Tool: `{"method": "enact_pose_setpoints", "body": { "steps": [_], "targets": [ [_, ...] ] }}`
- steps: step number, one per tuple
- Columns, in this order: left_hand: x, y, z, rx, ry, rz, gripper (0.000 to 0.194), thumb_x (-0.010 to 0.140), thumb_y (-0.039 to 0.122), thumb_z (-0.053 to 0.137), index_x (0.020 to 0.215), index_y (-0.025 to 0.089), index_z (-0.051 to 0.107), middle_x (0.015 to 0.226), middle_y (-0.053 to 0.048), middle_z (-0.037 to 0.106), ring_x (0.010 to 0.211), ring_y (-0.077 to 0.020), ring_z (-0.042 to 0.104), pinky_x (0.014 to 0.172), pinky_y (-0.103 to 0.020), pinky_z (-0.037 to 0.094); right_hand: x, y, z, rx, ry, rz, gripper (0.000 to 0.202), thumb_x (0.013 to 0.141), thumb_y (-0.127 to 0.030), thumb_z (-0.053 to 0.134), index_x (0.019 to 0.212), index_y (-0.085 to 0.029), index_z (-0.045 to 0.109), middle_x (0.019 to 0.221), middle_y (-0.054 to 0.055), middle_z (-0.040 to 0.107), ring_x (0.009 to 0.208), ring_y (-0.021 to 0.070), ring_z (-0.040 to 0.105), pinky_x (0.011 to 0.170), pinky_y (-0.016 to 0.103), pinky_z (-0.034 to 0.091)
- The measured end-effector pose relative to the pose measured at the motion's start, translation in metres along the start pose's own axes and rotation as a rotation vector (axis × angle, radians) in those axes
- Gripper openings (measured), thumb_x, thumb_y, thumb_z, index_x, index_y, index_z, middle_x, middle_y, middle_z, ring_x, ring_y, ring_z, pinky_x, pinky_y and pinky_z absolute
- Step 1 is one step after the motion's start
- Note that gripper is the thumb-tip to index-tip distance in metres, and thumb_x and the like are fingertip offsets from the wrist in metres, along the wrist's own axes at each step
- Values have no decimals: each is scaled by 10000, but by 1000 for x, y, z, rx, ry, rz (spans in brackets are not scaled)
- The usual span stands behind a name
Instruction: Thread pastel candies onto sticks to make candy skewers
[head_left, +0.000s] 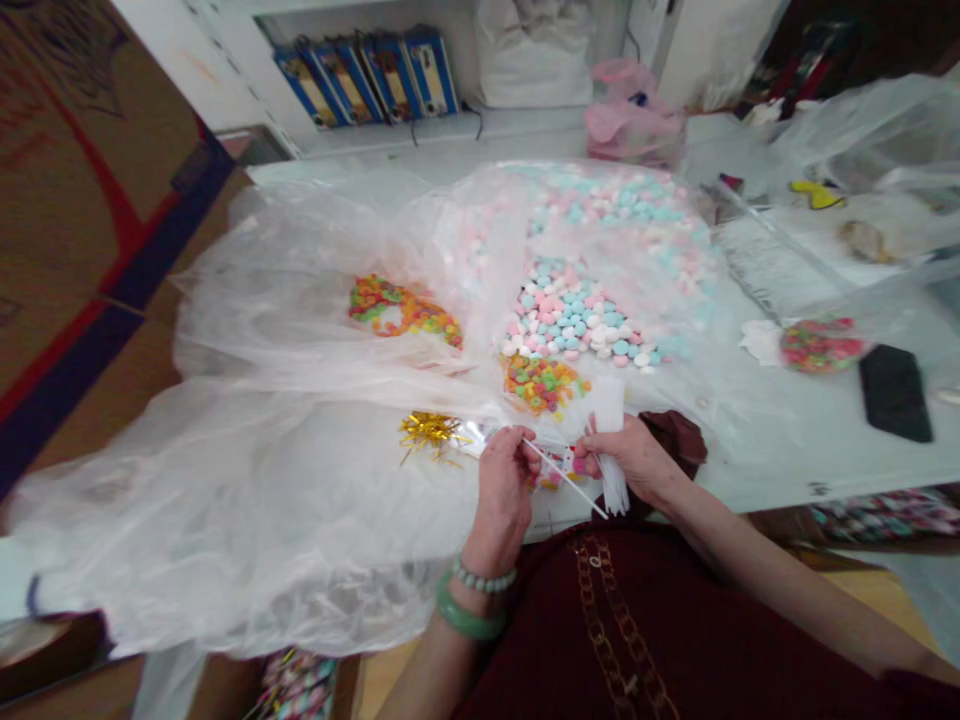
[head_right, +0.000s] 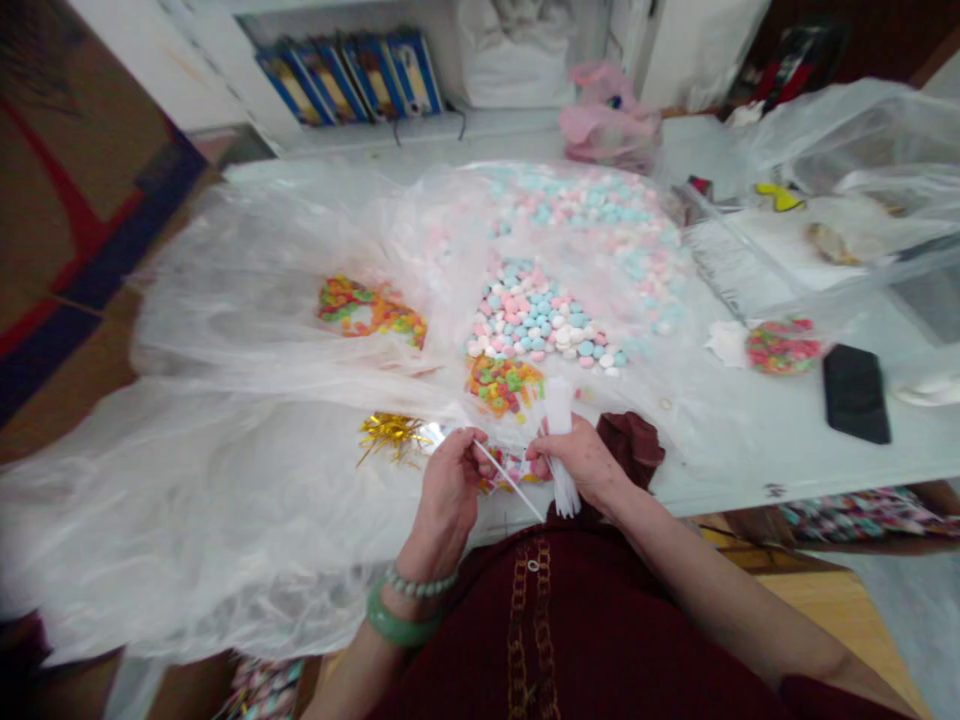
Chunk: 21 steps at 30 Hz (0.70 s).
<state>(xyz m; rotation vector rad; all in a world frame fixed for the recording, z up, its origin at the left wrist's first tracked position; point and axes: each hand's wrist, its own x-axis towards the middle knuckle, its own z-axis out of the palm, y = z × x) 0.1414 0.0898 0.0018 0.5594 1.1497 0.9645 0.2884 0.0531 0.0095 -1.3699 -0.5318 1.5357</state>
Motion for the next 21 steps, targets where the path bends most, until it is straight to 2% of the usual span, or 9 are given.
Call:
{"method": "enact_pose_setpoints", "body": {
  "steps": [3, 5, 9, 12, 14, 16, 18, 20, 21],
  "targets": [
    [1, 2, 4, 50, -47, -21, 198, 696, 358, 591, 681, 163, 555, 435, 56, 481, 383, -85, 404, 388, -201, 302, -5, 2, 4, 79, -151, 75, 226, 626, -307, 698, 676, -159, 534, 463, -72, 462, 347, 38, 302, 335, 186, 197],
    [2, 3, 7, 106, -61, -1, 178, 702, 339, 587, 682, 164, 556, 425, 60, 470, 383, -83, 397, 387, -196, 297, -8, 5, 10, 72, -222, 107, 253, 644, -354, 695, 700, -171, 530, 438, -100, 381, 351, 38, 243, 339, 194, 149],
    [2, 1, 10, 221, -87, 65, 232, 725, 336, 601, 601, 174, 490, 420, 67, 439, 380, -70, 367, 394, -186, 284, -8, 9, 20, -85, -197, -1, 170, 618, -258, 676, 701, -164, 561, 503, -75, 461, 444, 60, 361, 418, 185, 267],
    [0, -1, 11, 371, -129, 130, 315, 805, 431, 536, 619, 179, 499, 464, 44, 478, 401, -89, 407, 417, -209, 335, -4, 12, 11, -208, -188, -97, 104, 628, -209, 606, 719, -160, 592, 629, -39, 566, 582, 100, 492, 545, 203, 382],
    [-3, -3, 11, 665, -124, 304, 310, 863, 436, 464, 788, 173, 609, 599, -17, 604, 525, -144, 542, 535, -274, 452, -2, 12, -5, -357, -109, -109, 98, 638, -208, 577, 723, -162, 594, 620, -40, 562, 588, 109, 499, 548, 209, 383],
    [-5, -7, 10, 1091, -150, 586, 308, 877, 394, 473, 1031, 187, 642, 946, -113, 694, 877, -244, 633, 811, -427, 484, 1, 10, -24, -486, 36, -110, 94, 639, -210, 559, 718, -163, 581, 581, -47, 535, 547, 104, 476, 512, 206, 357],
    [-3, -14, 8, 1481, -246, 862, 380, 859, 364, 532, 1207, 222, 588, 1314, -145, 555, 1236, -325, 466, 1042, -587, 272, 4, 6, -43, -550, 133, -123, 99, 632, -202, 538, 719, -163, 568, 571, -45, 532, 518, 102, 464, 488, 206, 345],
    [4, -21, 2, 1724, -328, 1008, 494, 852, 411, 547, 1315, 241, 506, 1472, -134, 380, 1373, -353, 271, 1080, -659, 69, 9, 2, -59, -567, 180, -141, 116, 610, -192, 527, 721, -167, 554, 554, -46, 523, 487, 99, 448, 458, 206, 331],
    [8, -24, -2, 1793, -339, 1027, 539, 857, 447, 529, 1350, 238, 469, 1494, -135, 340, 1391, -359, 227, 1073, -674, 31, 12, 0, -66, -550, 192, -138, 135, 600, -194, 525, 731, -171, 548, 537, -52, 510, 462, 95, 429, 435, 206, 315]
  ]
}}
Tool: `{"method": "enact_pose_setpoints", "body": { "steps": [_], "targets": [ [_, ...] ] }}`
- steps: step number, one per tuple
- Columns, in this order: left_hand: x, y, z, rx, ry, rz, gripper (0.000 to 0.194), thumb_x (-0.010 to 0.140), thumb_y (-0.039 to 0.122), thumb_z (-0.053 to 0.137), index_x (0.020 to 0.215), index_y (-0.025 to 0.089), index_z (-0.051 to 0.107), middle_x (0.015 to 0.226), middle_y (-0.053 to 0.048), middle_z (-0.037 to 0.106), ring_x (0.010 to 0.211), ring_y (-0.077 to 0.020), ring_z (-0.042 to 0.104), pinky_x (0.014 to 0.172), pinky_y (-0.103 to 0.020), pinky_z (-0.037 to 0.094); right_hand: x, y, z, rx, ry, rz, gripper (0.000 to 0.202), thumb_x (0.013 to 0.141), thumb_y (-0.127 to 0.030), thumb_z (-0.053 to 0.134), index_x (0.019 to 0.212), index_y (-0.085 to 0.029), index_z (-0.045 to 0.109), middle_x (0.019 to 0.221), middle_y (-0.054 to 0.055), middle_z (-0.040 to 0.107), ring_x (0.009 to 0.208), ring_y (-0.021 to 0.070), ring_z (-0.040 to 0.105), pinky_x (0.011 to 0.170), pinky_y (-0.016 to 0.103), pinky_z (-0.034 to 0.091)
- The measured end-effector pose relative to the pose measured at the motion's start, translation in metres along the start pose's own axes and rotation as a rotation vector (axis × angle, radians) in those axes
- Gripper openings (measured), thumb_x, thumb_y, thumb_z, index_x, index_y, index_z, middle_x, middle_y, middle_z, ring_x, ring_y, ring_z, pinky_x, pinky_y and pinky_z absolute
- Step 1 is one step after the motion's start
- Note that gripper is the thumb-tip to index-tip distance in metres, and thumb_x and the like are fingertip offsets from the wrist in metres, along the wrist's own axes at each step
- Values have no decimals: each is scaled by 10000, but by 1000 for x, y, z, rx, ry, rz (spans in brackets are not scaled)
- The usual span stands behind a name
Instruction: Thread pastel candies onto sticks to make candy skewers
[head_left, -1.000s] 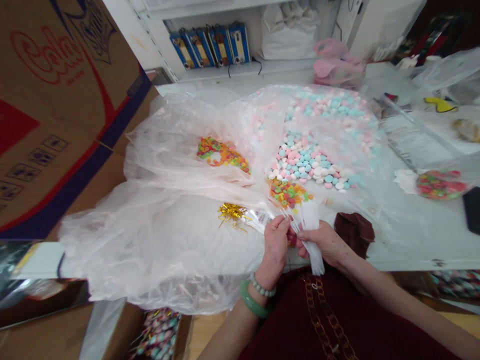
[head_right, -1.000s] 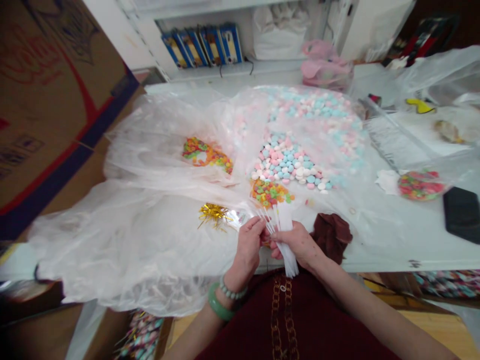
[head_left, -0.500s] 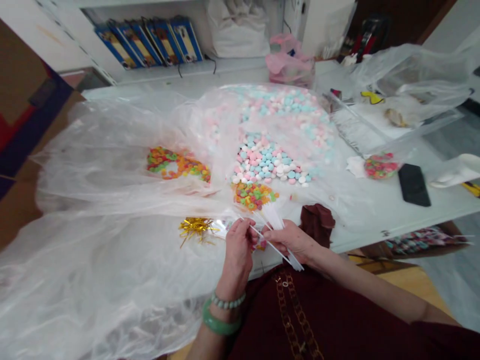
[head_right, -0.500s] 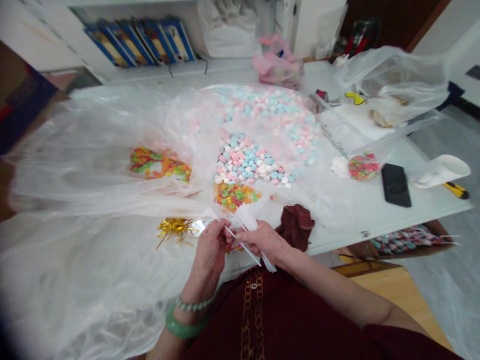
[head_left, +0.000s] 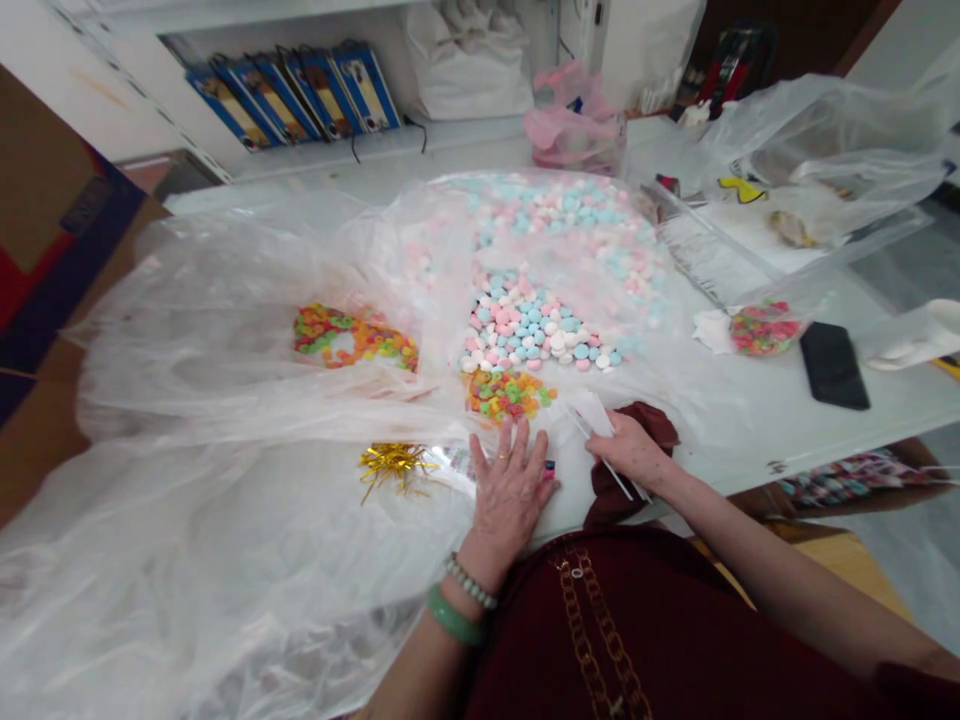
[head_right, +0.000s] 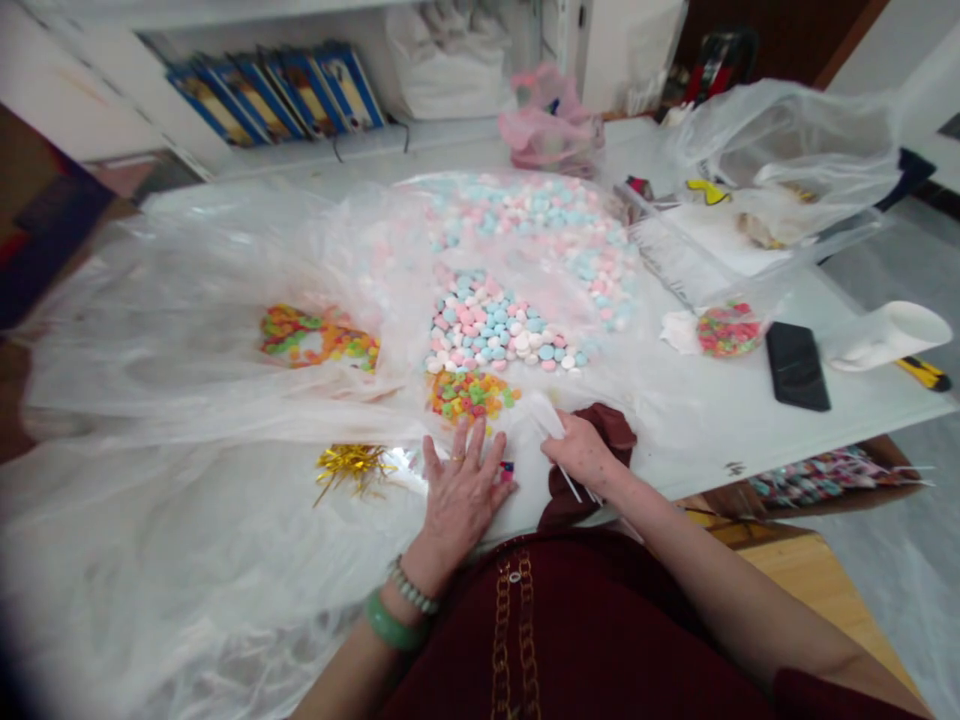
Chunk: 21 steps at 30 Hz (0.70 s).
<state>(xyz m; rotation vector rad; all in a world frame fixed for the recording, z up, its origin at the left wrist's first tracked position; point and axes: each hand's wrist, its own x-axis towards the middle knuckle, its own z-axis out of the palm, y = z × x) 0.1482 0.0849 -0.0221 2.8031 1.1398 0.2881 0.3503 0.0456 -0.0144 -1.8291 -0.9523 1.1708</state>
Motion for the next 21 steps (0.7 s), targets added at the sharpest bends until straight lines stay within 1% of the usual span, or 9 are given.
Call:
{"method": "enact_pose_setpoints", "body": {
  "steps": [3, 6, 8, 10, 12, 14, 17, 19, 21],
  "targets": [
    [-7, -18, 12, 56, -57, -19, 592, 880, 513, 451, 1394, 221, 415, 1496, -131, 337, 1398, -361, 204, 1075, -667, 47, 11, 8, -17, 117, -2, 87, 175, 581, -217, 534, 752, -183, 515, 489, -69, 468, 388, 81, 347, 371, 210, 252],
    [-17, -37, 15, 47, -78, 18, 576, 900, 514, 411, 1403, 233, 401, 1473, -98, 387, 1398, -317, 228, 1104, -614, 56, 20, 16, -39, 157, 7, 149, 181, 566, -230, 563, 723, -187, 483, 477, -65, 476, 370, 72, 328, 354, 209, 223],
    [-24, -48, 13, 41, -71, 53, 599, 893, 529, 419, 1406, 221, 395, 1454, -96, 418, 1395, -296, 248, 1118, -585, 53, 27, 21, -57, 138, 18, 183, 213, 555, -230, 585, 744, -180, 501, 467, -67, 476, 369, 73, 336, 356, 206, 218],
    [-29, -55, 8, 33, -61, 65, 627, 882, 543, 436, 1404, 198, 395, 1434, -107, 443, 1387, -290, 269, 1123, -570, 62, 33, 24, -77, 147, 15, 208, 296, 553, -234, 599, 837, -167, 542, 465, -75, 478, 368, 74, 336, 361, 204, 214],
    [-33, -58, 2, 21, -57, 71, 631, 872, 549, 453, 1393, 195, 411, 1417, -111, 465, 1379, -299, 285, 1117, -576, 77, 35, 24, -93, 162, 16, 216, 369, 550, -232, 609, 908, -162, 560, 472, -78, 485, 370, 73, 339, 365, 200, 208],
    [-33, -57, -5, 7, -47, 85, 614, 868, 542, 469, 1378, 202, 433, 1399, -110, 486, 1372, -316, 296, 1104, -597, 93, 29, 19, -104, 163, -19, 238, 375, 537, -221, 620, 902, -155, 566, 480, -71, 497, 379, 71, 358, 369, 194, 213],
    [-26, -50, -15, -11, 22, 75, 484, 883, 476, 484, 1288, 216, 534, 1352, -96, 538, 1349, -322, 340, 1102, -607, 94, 9, 3, -100, 198, -175, 289, 347, 525, -200, 633, 862, -147, 567, 473, -65, 489, 370, 67, 358, 363, 190, 198],
    [-14, -45, -19, -16, 73, 48, 360, 913, 382, 453, 1188, 208, 608, 1311, -88, 577, 1313, -291, 403, 1120, -567, 116, -2, -12, -83, 291, -281, 277, 353, 532, -194, 637, 875, -150, 564, 478, -73, 473, 357, 59, 337, 355, 190, 182],
    [3, -43, -20, -8, 73, 16, 342, 934, 294, 400, 1184, 186, 608, 1311, -100, 575, 1293, -259, 434, 1126, -517, 170, -3, -27, -57, 387, -298, 218, 394, 546, -194, 631, 933, -156, 562, 498, -76, 477, 361, 57, 332, 353, 188, 187]
  ]
}}
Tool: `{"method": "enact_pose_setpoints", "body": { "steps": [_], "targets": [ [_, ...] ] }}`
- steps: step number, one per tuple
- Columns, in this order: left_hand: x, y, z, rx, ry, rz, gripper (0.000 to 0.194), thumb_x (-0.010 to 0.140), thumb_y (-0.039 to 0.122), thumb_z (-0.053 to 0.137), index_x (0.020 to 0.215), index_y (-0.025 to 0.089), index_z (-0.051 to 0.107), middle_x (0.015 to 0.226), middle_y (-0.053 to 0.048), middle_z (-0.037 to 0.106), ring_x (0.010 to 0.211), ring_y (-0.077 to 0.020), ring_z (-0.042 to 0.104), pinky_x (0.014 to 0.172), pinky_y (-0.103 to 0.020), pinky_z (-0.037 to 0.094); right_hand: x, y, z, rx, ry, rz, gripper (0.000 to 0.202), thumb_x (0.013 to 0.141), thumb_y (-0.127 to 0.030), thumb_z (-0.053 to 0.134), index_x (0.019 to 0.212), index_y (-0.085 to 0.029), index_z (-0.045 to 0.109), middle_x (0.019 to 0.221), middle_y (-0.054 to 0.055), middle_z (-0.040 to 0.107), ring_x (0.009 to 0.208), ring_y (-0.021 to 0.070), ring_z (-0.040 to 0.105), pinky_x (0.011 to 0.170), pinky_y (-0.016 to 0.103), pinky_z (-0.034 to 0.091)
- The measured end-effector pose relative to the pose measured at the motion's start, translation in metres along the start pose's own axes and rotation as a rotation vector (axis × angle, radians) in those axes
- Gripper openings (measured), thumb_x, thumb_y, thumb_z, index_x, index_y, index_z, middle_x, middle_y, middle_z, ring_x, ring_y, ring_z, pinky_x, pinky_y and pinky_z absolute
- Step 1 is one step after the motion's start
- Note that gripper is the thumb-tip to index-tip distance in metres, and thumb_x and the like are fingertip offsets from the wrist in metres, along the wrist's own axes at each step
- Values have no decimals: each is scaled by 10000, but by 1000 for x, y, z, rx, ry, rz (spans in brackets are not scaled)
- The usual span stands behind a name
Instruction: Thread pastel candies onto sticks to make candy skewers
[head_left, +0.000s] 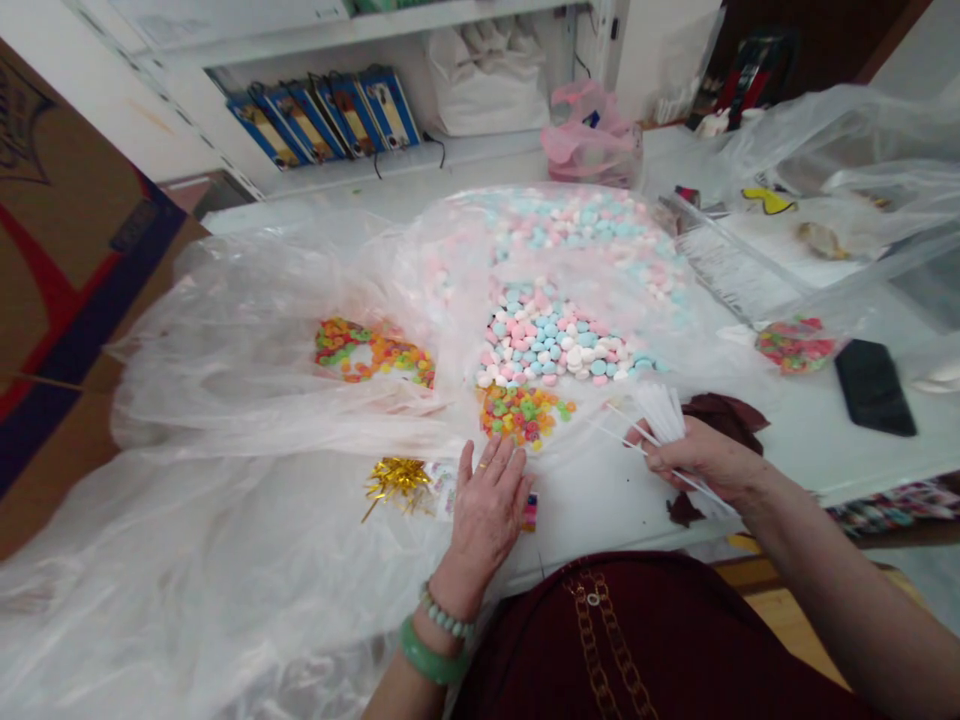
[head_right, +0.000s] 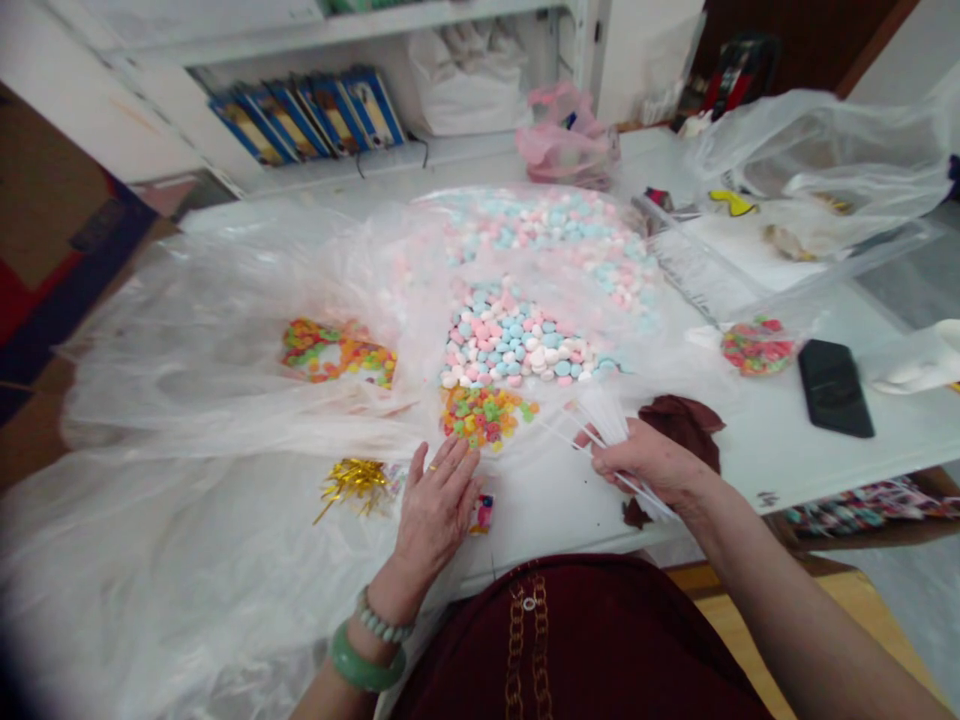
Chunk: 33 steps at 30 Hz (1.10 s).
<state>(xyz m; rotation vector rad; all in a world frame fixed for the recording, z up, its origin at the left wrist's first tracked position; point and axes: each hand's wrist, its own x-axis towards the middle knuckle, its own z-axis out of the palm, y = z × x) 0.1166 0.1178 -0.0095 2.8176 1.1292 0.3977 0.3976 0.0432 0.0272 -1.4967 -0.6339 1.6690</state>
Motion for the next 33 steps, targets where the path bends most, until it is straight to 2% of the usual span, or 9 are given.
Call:
{"method": "enact_pose_setpoints", "body": {
  "steps": [3, 7, 12, 16, 18, 20, 24, 28, 33],
  "targets": [
    [20, -4, 7, 52, -49, -133, 432, 933, 224, 354, 1349, 177, 464, 1409, -147, 467, 1321, -273, 394, 1098, -554, 212, 28, -2, 33, 44, 122, -110, 373, 538, -186, 613, 904, -159, 551, 491, -78, 471, 376, 60, 333, 354, 183, 201],
    [15, -27, 21, 72, -79, -371, 576, 913, 312, 410, 1444, 122, 291, 1440, -236, 384, 1343, -332, 343, 1038, -616, 264, 58, 11, 41, 61, 418, -64, 283, 531, -202, 580, 806, -164, 525, 442, -82, 432, 360, 66, 316, 339, 189, 211],
    [-7, -57, 33, -12, -33, -360, 659, 903, 414, 434, 1460, 125, 233, 1438, -223, 396, 1354, -305, 337, 1062, -573, 268, 33, 39, 32, 156, 353, 38, 359, 547, -213, 573, 899, -167, 522, 445, -88, 440, 333, 61, 260, 317, 188, 166],
    [4, -45, 17, 46, 15, -380, 466, 916, 358, 409, 1333, 156, 458, 1365, -201, 495, 1243, -315, 477, 991, -537, 372, 8, 41, 36, 72, 327, 63, 411, 564, -224, 563, 968, -144, 542, 473, -74, 478, 340, 64, 265, 323, 196, 173],
    [21, -24, 7, 129, 14, -326, 346, 919, 281, 396, 1189, 175, 584, 1325, -178, 540, 1183, -326, 522, 977, -535, 378, 5, 31, 39, -35, 360, 16, 455, 588, -233, 558, 1033, -138, 556, 490, -68, 492, 363, 76, 314, 344, 199, 199],
    [43, 1, 4, 165, -23, -184, 318, 911, 185, 379, 1110, 178, 626, 1292, -146, 573, 1181, -318, 519, 1008, -528, 347, 13, 14, 41, -177, 412, -90, 439, 610, -237, 551, 1037, -142, 586, 516, -57, 509, 407, 89, 376, 380, 202, 254],
    [86, 34, 21, 77, -132, 189, 360, 887, 89, 372, 1163, 177, 587, 1323, -93, 552, 1249, -273, 467, 1069, -493, 309, 54, -17, 36, -396, 459, -289, 414, 622, -211, 538, 1025, -152, 616, 571, -38, 552, 512, 118, 475, 478, 213, 353],
    [97, 20, 41, 23, -207, 297, 370, 883, 84, 394, 1196, 180, 567, 1267, -83, 592, 1254, -227, 471, 1098, -471, 293, 87, -8, 20, -329, 495, -179, 445, 568, -169, 528, 1007, -141, 599, 528, -60, 495, 426, 96, 401, 405, 206, 291],
    [71, -27, 42, -37, -187, 332, 360, 872, 93, 408, 1149, 191, 615, 1247, -77, 619, 1266, -212, 465, 1100, -445, 311, 71, 27, 13, -72, 461, -129, 555, 586, -206, 539, 1140, -168, 529, 475, -91, 458, 343, 81, 321, 330, 191, 206]
  ]
}}
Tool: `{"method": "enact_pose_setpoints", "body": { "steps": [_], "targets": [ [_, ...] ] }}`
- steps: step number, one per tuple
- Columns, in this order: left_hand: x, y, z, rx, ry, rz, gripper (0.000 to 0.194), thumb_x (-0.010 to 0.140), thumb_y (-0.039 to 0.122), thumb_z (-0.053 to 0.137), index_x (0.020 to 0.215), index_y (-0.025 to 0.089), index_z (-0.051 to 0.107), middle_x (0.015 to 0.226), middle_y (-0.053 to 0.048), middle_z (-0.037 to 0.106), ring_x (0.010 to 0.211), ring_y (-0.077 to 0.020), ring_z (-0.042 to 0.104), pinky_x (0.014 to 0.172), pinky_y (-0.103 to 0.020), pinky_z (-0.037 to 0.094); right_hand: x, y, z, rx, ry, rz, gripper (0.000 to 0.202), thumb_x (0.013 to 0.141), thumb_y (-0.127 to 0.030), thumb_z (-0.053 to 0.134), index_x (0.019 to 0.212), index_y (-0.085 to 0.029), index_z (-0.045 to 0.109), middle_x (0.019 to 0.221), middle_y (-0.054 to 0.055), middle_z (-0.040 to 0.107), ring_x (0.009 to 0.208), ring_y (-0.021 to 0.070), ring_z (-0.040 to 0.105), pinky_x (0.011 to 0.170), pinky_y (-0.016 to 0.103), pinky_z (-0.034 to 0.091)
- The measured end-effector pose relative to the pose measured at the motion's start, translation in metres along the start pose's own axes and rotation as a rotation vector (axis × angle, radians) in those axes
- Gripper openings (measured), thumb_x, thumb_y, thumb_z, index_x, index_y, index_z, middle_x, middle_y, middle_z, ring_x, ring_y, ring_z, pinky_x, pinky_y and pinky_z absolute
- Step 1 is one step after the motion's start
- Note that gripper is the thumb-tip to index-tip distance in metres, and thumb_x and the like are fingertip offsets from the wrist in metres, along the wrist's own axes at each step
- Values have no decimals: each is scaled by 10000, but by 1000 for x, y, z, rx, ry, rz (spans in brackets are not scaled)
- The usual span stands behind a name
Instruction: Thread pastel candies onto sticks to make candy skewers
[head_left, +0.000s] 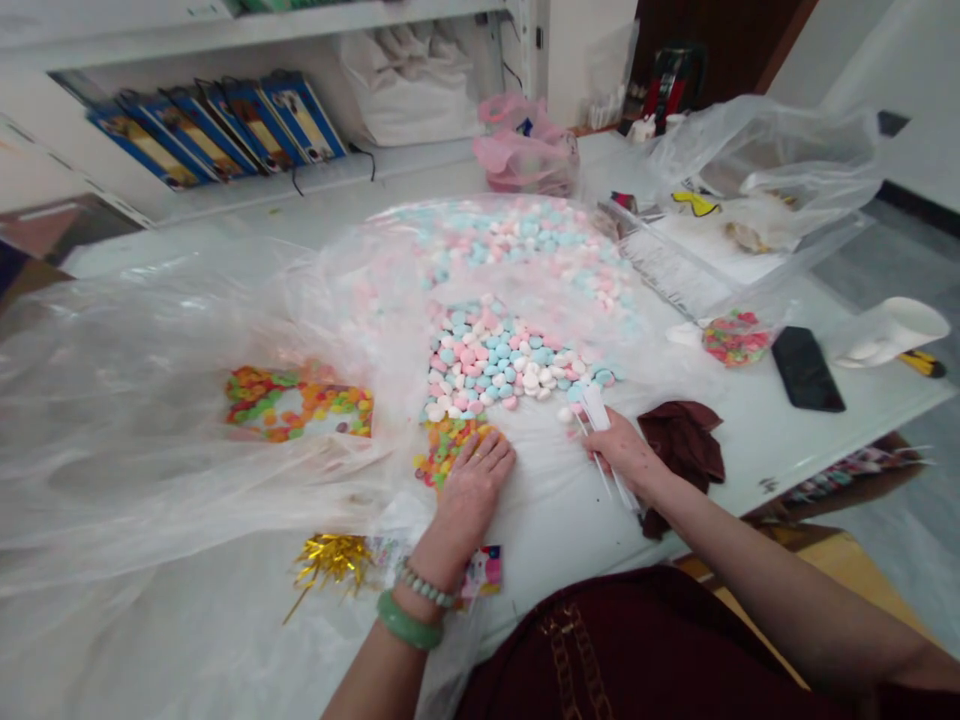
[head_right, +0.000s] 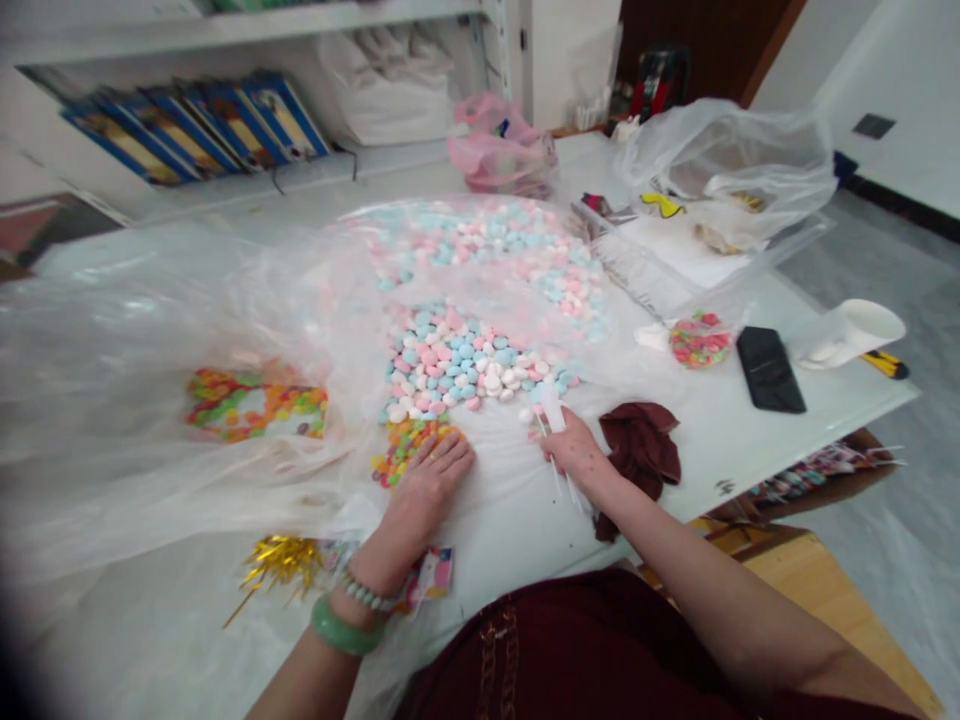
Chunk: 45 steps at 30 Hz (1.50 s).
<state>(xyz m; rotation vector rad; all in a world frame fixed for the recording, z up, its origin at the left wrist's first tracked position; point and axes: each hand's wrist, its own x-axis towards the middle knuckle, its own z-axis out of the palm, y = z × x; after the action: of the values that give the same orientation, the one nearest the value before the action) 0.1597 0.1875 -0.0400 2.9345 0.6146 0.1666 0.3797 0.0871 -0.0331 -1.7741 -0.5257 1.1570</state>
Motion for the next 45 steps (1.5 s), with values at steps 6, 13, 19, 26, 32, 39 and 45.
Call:
{"method": "enact_pose_setpoints", "body": {
  "steps": [6, 13, 19, 26, 32, 39, 45],
  "targets": [
    [-21, -7, -18, 19, 44, -142, 323, 871, 96, 378, 970, 229, 655, 1106, -58, 680, 1194, -236, 524, 1120, -546, 194, -34, -5, -12, 43, -73, 85, 523, 575, -193, 534, 1096, -155, 560, 464, -82, 478, 329, 75, 314, 316, 193, 212],
    [19, 55, -19, -47, 61, -185, 197, 898, 214, 446, 964, 201, 631, 992, -82, 655, 926, -235, 586, 835, -397, 455, -16, -17, -9, -166, 56, 1, 217, 581, -154, 516, 793, -165, 561, 447, -70, 453, 353, 86, 365, 347, 209, 252],
    [29, 83, 0, -125, -98, -221, 166, 896, 180, 435, 927, 191, 598, 866, -53, 582, 776, -183, 561, 676, -291, 442, -29, -11, -12, -276, -197, 114, 273, 554, -109, 509, 805, -159, 603, 416, -77, 455, 334, 70, 337, 355, 204, 208],
    [17, 64, -9, -324, 63, -370, 174, 897, 232, 467, 974, 193, 619, 855, -45, 641, 817, -190, 591, 727, -309, 463, -41, 3, -37, 104, -81, 152, 379, 562, -202, 558, 935, -143, 582, 436, -89, 443, 332, 65, 288, 328, 197, 174],
    [30, 82, -6, -331, 25, -28, 138, 871, 154, 483, 942, 165, 602, 1151, -105, 625, 1082, -247, 531, 941, -404, 418, -41, -15, -39, -68, 78, -9, 294, 588, -218, 553, 871, -153, 595, 491, -64, 487, 382, 77, 349, 377, 208, 257],
    [21, 85, 5, -782, -60, -172, 104, 828, 194, 520, 857, 192, 620, 863, -52, 646, 884, -192, 566, 799, -321, 477, -32, -23, -14, -276, 6, -158, 258, 647, -241, 537, 884, -175, 613, 579, -43, 540, 514, 119, 458, 513, 225, 359],
    [15, 72, 1, -1111, -47, -483, 135, 791, 255, 529, 847, 180, 627, 913, -41, 686, 847, -182, 612, 753, -297, 480, -17, -12, -34, -607, 216, -116, 139, 625, -178, 490, 722, -177, 589, 605, -9, 551, 605, 150, 495, 556, 240, 332]
  ]
}}
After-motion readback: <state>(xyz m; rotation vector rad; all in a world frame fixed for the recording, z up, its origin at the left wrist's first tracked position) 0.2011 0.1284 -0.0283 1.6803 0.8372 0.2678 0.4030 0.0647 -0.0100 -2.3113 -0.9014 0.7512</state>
